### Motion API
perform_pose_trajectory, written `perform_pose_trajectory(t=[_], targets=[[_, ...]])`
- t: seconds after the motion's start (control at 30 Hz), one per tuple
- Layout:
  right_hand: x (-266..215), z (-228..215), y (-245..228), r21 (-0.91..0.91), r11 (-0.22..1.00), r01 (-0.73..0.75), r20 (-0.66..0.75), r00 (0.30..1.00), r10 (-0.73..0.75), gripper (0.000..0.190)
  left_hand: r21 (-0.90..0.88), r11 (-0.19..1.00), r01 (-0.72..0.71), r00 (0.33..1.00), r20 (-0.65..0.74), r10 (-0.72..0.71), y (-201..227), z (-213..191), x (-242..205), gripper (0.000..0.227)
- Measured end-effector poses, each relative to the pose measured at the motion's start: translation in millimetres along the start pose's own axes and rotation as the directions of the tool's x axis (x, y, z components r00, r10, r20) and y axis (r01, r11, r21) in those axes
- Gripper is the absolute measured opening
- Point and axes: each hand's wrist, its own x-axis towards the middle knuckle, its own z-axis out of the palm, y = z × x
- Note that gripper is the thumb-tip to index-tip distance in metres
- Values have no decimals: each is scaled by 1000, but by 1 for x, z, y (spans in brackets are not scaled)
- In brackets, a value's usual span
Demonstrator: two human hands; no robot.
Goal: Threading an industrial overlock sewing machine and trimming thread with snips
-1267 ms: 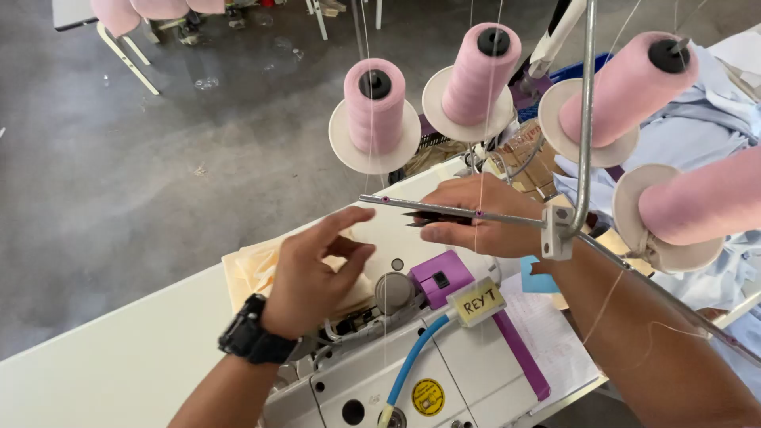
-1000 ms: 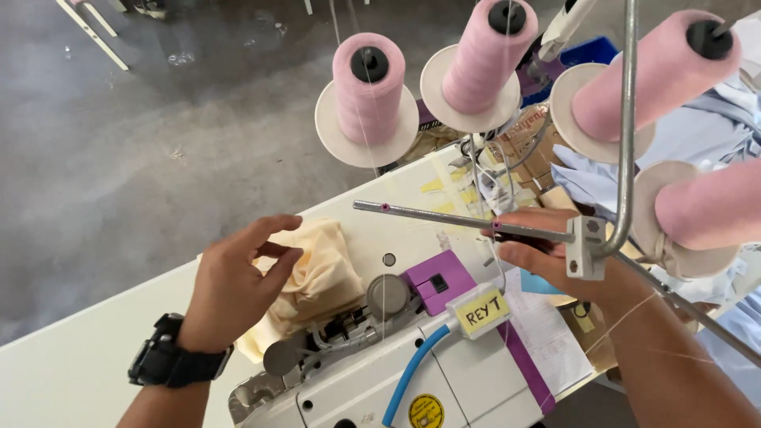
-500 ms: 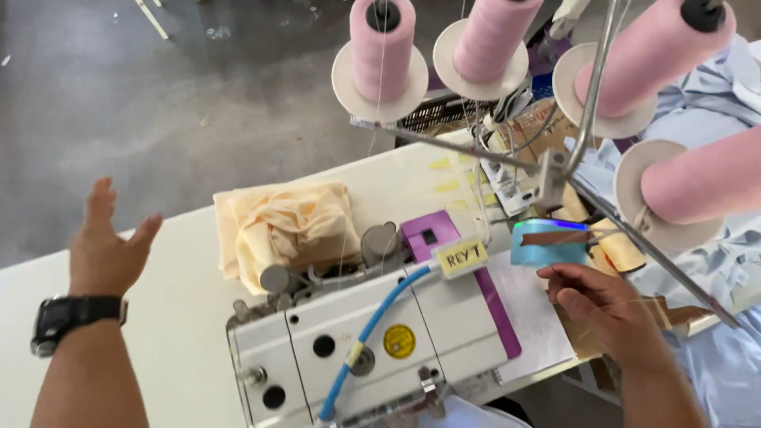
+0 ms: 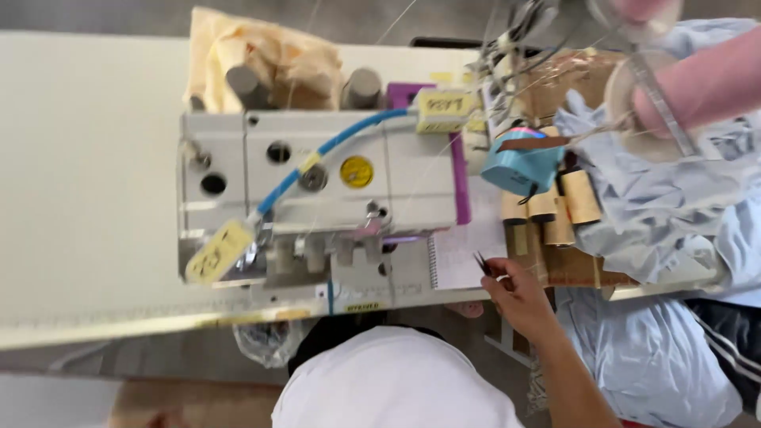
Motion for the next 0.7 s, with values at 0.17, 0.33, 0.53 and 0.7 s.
perform_pose_trajectory(t=[0.17,0.33,0.53,0.7], targets=[[45,41,53,-483,859,168,-105,963,-247,45,450,885,121,849,416,-327,-43,-40,-154,42],[46,57,34,-612,730,304,-110,882,-459,85,449,820,355,753,382,-536,-1,-89,-174,43],[-30,52,86,-452,727,517,-99,781,-617,43,557,793,248,798,347,-493,93,-120,-146,45],[-49,100,232,-391,857,336,-45,923,-383,25,380,925,10,898,403,-175,15,-95,-80,37]])
